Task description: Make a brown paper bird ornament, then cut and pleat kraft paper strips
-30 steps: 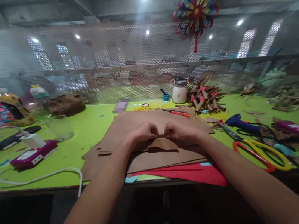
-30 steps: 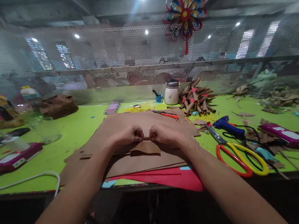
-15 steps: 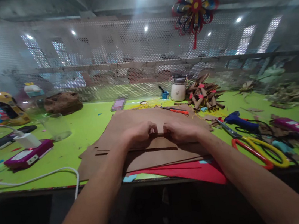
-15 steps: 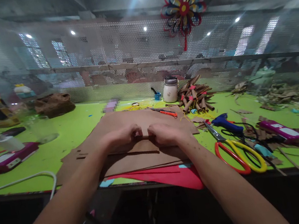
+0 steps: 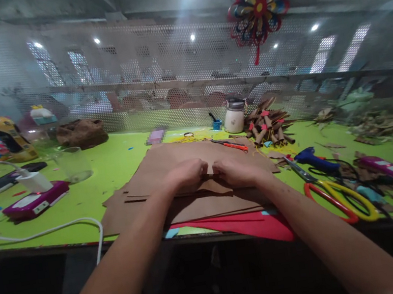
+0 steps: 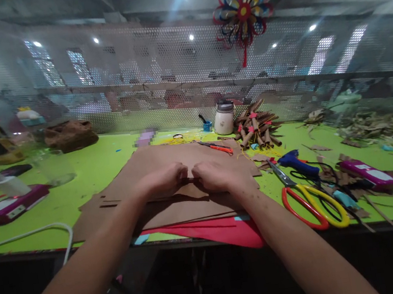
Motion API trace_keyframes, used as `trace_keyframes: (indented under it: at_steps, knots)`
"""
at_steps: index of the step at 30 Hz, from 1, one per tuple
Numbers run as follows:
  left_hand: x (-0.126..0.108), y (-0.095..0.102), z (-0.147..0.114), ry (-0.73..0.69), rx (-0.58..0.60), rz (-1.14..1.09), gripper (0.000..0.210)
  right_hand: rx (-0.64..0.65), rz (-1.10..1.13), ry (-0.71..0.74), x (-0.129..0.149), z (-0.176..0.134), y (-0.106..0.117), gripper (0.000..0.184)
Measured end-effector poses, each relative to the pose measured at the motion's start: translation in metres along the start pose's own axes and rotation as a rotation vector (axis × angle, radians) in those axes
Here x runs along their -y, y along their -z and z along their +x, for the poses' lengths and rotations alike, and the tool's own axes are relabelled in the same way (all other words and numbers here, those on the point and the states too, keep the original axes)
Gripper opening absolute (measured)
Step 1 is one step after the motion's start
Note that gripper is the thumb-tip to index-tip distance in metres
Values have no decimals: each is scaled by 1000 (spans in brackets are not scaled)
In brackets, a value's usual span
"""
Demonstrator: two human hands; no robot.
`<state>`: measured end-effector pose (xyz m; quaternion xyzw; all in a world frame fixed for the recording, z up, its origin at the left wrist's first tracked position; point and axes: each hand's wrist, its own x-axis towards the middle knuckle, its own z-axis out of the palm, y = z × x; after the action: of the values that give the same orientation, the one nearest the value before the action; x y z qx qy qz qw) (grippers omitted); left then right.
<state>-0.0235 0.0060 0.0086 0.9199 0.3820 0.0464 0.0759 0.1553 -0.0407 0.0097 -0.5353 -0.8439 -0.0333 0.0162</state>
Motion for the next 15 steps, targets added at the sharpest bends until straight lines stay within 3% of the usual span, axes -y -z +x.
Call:
trace_keyframes:
  at_steps: [8,15]
  knots:
    - [2,8,-1,-62,85,15,22,31,29,62,-4,-6,5,13]
    - [4,7,-1,-67,66,15,18,48,23,47,-2,-4,4,17]
